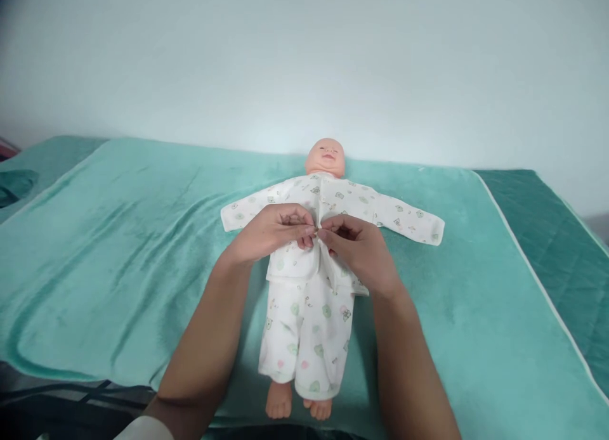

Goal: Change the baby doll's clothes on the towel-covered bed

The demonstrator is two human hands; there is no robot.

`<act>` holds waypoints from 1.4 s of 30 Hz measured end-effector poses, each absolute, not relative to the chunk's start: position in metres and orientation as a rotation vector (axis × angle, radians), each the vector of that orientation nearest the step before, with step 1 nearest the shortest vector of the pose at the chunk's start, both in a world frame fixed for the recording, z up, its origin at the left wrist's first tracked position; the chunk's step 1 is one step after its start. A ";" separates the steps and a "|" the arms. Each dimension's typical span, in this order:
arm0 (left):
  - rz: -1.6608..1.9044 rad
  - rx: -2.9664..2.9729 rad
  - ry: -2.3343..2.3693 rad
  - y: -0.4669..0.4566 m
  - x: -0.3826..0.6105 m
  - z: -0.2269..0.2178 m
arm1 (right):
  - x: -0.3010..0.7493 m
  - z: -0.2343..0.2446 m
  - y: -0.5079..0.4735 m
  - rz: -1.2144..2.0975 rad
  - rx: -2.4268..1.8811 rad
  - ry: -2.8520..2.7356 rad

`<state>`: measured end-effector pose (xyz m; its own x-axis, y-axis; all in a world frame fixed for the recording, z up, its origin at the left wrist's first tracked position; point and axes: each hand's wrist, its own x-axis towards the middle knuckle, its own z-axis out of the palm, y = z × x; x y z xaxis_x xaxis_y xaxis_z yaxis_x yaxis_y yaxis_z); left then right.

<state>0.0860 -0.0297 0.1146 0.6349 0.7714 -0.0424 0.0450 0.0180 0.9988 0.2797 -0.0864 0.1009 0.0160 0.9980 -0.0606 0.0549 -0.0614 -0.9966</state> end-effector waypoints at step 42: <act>0.675 1.418 0.661 -0.024 0.088 0.103 | 0.270 0.102 -0.088 1.171 -1.393 -1.371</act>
<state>0.0881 -0.0242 0.1034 0.6521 0.7580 -0.0113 -0.0270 0.0381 0.9989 0.2699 -0.0880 0.1015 -0.0334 0.9976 -0.0611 0.2161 -0.0525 -0.9750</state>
